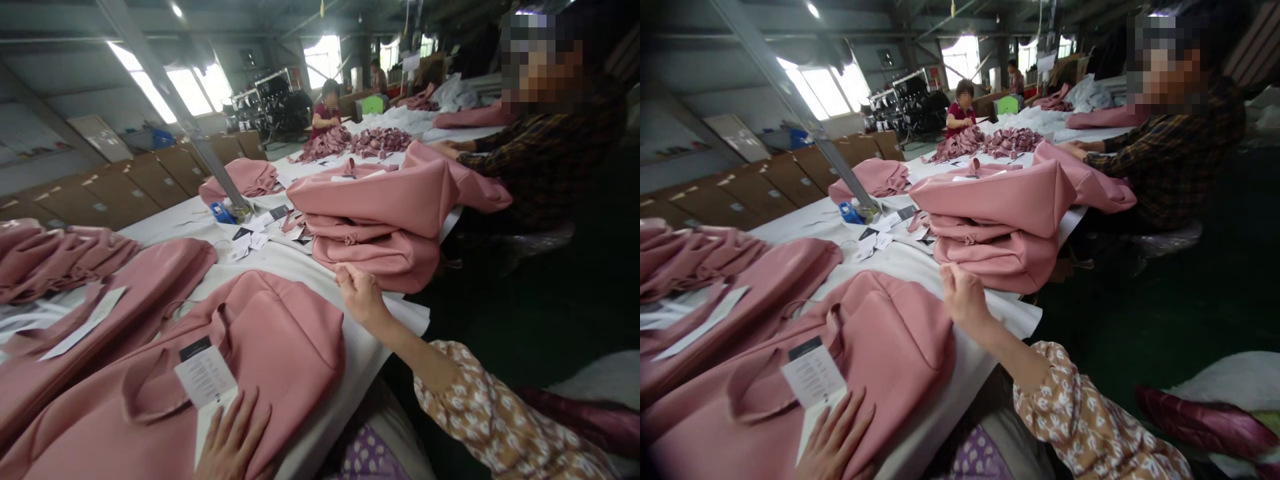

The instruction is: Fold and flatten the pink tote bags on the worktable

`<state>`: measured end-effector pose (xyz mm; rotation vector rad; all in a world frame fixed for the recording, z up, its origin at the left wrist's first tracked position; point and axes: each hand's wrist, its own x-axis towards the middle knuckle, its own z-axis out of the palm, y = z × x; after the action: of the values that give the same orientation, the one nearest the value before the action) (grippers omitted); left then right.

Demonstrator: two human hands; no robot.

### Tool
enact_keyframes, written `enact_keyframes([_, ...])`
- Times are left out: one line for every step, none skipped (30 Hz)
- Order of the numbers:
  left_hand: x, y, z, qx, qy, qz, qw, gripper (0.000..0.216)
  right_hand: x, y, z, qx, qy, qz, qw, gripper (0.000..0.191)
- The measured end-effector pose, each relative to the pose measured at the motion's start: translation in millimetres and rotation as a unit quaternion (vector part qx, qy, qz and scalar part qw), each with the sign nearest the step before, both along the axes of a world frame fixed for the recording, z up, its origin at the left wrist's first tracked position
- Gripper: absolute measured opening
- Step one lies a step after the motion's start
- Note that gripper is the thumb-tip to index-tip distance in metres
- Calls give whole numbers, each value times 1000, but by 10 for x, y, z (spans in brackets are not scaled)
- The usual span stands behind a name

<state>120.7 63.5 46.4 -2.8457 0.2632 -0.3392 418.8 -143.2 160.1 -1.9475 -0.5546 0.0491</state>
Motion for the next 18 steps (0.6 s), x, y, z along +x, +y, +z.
enact_keyframes([5, -1, 6, -3, -5, 1, 1000, 76, -182, 68, 191, 28, -52, 38, 998, 36])
enact_keyframes([10, 3, 8, -9, -7, 1, 1000, 75, -386, 159, 338, 62, -124, 95, 986, 37])
enact_keyframes([13, 8, 12, -21, -6, 4, 1000, 72, -595, 268, 423, 80, -196, 162, 964, 39])
enact_keyframes([13, 8, 23, -39, -2, 13, 999, 66, -793, 381, 434, 83, -260, 226, 935, 42])
enact_keyframes([9, -1, 49, -62, 13, 24, 998, 61, -967, 487, 368, 73, -311, 283, 904, 46])
enact_keyframes([2, -24, 90, -90, 39, 38, 994, 57, -1106, 575, 233, 46, -342, 326, 880, 50])
enact_keyframes([-8, -59, 146, -122, 71, 53, 989, 57, -1206, 641, 41, 14, -360, 360, 860, 54])
enact_keyframes([-17, -100, 211, -157, 107, 67, 980, 58, -1265, 687, -190, -22, -355, 374, 857, 52])
enact_keyframes([-22, -138, 275, -195, 136, 78, 968, 66, -1284, 723, -438, -77, -341, 378, 857, 47])
enact_keyframes([-22, -162, 327, -235, 141, 84, 958, 74, -1268, 759, -686, -136, -339, 393, 844, 42])
enact_keyframes([-18, -165, 359, -271, 139, 83, 949, 75, -1227, 804, -917, -184, -338, 385, 839, 40])
enact_keyframes([-15, -146, 364, -303, 124, 80, 941, 70, -1170, 857, -1120, -212, -357, 377, 828, 41])
enact_keyframes([-16, -110, 342, -329, 97, 79, 936, 56, -1106, 912, -1291, -220, -392, 370, 813, 43])
enact_keyframes([-24, -68, 297, -345, 57, 81, 933, 44, -1042, 961, -1428, -214, -434, 369, 794, 44])
enact_keyframes([-37, -30, 236, -347, 12, 89, 933, 36, -981, 995, -1536, -196, -472, 353, 784, 45])
enact_keyframes([-52, -3, 169, -338, -32, 95, 936, 32, -923, 1010, -1621, -181, -500, 338, 776, 46])
enact_keyframes([-68, 8, 110, -320, -78, 103, 939, 31, -870, 1009, -1688, -163, -528, 335, 763, 47])
enact_keyframes([-84, 4, 67, -294, -122, 112, 941, 30, -821, 997, -1741, -143, -550, 337, 750, 47])
